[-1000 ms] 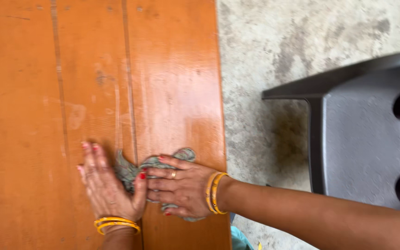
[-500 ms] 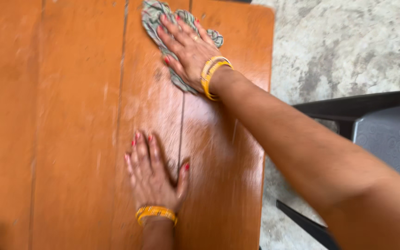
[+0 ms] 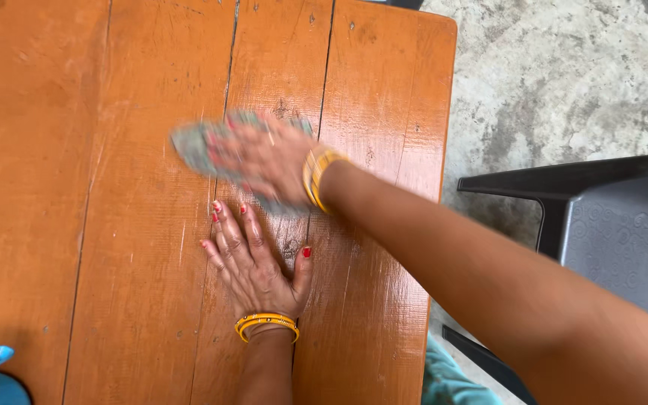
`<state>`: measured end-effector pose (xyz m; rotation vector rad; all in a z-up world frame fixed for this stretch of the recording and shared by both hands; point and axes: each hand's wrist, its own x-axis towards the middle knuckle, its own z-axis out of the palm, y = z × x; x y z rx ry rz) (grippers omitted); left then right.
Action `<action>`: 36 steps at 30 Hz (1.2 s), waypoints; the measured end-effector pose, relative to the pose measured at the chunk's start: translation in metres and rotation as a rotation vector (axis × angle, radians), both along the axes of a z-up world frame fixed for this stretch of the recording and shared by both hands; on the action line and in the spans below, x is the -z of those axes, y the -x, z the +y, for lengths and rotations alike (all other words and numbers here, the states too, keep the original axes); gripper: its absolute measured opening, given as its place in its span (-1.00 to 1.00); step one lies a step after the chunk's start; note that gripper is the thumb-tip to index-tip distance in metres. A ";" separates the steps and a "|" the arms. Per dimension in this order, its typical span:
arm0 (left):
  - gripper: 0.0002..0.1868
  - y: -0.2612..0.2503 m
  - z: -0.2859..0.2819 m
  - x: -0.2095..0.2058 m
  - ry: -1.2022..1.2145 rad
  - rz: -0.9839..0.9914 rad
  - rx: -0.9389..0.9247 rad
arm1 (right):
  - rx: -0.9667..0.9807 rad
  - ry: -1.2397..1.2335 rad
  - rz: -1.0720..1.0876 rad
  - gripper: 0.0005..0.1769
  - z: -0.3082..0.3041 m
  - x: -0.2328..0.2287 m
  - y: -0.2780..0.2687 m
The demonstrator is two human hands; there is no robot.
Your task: The person wipes a wooden table with a wet cloth, repeatedly dipping the cloth into a blue pitcher of water and wringing it out. The person cleans the entire surface of the table, moving the pitcher as needed to reach different areas.
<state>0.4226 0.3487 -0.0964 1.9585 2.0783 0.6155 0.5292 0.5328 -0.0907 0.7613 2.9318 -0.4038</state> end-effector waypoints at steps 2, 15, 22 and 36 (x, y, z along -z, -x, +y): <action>0.05 -0.003 -0.009 -0.003 0.047 0.024 -0.015 | 0.089 0.042 -0.012 -0.28 0.040 0.008 0.005; -0.09 0.007 0.008 0.004 0.114 0.008 -0.193 | 0.002 0.076 -0.133 -0.24 0.058 -0.039 0.053; -0.27 0.070 -0.037 -0.014 -0.359 -0.364 -0.577 | -0.464 0.273 0.072 -0.20 -0.045 -0.050 0.050; -0.24 0.070 0.067 -0.017 0.147 -0.070 -0.416 | 0.259 0.060 -0.339 -0.17 0.101 -0.014 -0.064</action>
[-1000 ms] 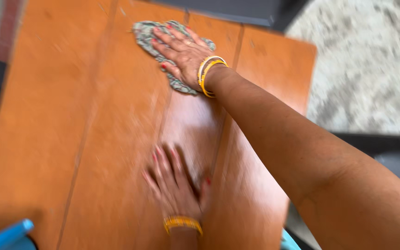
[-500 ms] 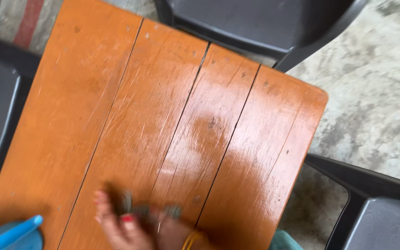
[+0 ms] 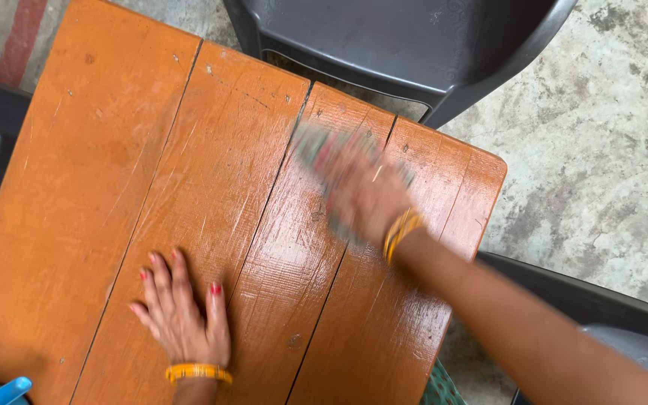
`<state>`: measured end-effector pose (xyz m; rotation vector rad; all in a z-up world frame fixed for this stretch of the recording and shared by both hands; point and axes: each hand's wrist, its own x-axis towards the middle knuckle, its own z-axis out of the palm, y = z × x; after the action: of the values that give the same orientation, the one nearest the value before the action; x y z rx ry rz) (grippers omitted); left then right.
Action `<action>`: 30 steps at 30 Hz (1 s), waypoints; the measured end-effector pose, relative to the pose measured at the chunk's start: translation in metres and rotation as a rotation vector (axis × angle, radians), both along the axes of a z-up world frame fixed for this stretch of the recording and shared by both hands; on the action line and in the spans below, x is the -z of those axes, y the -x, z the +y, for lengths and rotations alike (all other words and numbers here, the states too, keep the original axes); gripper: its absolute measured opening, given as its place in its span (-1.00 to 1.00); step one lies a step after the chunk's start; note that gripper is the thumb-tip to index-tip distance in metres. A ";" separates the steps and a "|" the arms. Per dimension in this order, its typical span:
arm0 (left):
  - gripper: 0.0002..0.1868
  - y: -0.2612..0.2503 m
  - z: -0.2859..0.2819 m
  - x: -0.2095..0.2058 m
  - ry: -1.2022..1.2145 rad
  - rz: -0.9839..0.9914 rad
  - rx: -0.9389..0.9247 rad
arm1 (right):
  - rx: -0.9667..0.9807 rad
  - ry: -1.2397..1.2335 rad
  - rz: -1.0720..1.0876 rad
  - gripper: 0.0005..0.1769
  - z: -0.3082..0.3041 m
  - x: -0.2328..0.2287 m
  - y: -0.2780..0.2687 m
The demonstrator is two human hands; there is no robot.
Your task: The person wipes a wooden table with a wet cloth, repeatedly dipping the cloth into a blue pitcher of water and wringing it out. The person cleans the entire surface of the table, moving the pitcher as needed to reach different areas.
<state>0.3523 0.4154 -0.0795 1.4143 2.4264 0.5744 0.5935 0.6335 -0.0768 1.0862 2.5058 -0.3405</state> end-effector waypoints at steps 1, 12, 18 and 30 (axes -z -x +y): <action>-0.25 0.003 0.011 0.000 0.011 0.017 -0.027 | 0.108 0.085 -0.145 -0.21 0.019 -0.004 -0.001; -0.28 0.080 0.029 -0.017 -0.103 -0.001 -0.258 | -0.471 0.135 0.412 -0.21 -0.035 -0.005 0.151; -0.31 0.120 0.031 -0.014 -0.075 -0.029 -0.224 | -0.649 0.217 0.404 -0.20 -0.009 -0.031 0.186; -0.36 0.100 0.052 0.016 0.019 0.216 -0.267 | 0.074 -0.073 0.295 -0.22 0.048 0.010 0.216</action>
<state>0.2520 0.4678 -0.0957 1.2080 2.8106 0.4749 0.3779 0.6817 -0.0867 1.2385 2.7585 -0.4644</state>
